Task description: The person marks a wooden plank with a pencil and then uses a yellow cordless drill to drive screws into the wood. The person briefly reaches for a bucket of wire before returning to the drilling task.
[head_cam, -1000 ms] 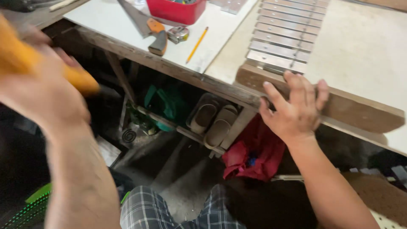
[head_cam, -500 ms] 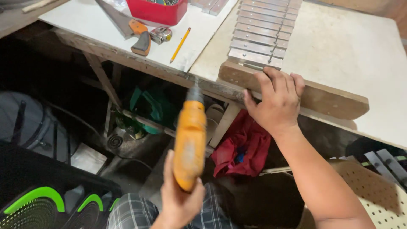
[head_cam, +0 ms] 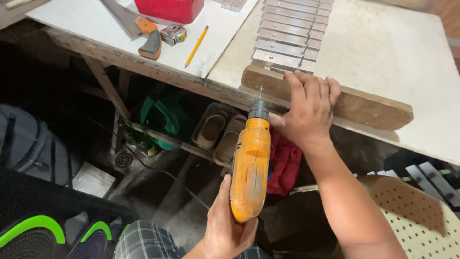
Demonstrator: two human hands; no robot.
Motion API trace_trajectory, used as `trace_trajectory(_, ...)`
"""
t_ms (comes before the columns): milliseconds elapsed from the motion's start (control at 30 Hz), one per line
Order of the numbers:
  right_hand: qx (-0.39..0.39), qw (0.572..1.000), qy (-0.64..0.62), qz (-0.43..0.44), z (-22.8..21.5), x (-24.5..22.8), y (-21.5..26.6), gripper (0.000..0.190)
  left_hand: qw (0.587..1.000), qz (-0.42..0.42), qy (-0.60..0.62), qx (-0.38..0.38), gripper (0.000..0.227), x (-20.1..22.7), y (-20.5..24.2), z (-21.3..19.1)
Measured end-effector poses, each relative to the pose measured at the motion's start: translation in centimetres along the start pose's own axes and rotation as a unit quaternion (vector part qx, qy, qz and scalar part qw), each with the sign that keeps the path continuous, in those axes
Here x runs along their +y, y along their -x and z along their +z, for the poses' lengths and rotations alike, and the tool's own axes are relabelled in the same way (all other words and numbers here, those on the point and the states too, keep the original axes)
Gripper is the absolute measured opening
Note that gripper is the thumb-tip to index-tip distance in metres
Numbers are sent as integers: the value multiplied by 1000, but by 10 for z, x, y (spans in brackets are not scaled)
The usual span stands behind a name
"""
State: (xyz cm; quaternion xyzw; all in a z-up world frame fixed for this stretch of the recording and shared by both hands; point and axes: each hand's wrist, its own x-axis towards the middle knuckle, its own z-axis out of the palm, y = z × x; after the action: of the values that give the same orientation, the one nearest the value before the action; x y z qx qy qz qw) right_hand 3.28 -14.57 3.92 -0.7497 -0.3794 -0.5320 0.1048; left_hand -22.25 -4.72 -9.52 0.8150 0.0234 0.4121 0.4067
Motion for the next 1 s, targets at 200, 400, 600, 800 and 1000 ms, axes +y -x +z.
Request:
trace_trajectory(200, 3, 999, -40, -12, -5, 3, 1, 99, 999, 15, -18, -22, 91, 11, -11, -3)
trace_trajectory(400, -16, 998, -56, -16, -7, 5, 3, 104, 1000, 8, 3, -28, 91, 10, -11, 1)
trace_trajectory(600, 8, 998, -54, -17, -5, 5, 3, 99, 1000, 7, 6, -25, 91, 20, -19, -2)
trace_trajectory(800, -4, 999, -49, -16, -5, 6, 4, 89, 999, 0, 10, -39, 93, 21, -21, -3)
trace_trajectory(1000, -2, 999, -50, -15, -4, 7, 5, 86, 999, 26, -5, -31, 90, 23, -22, -4)
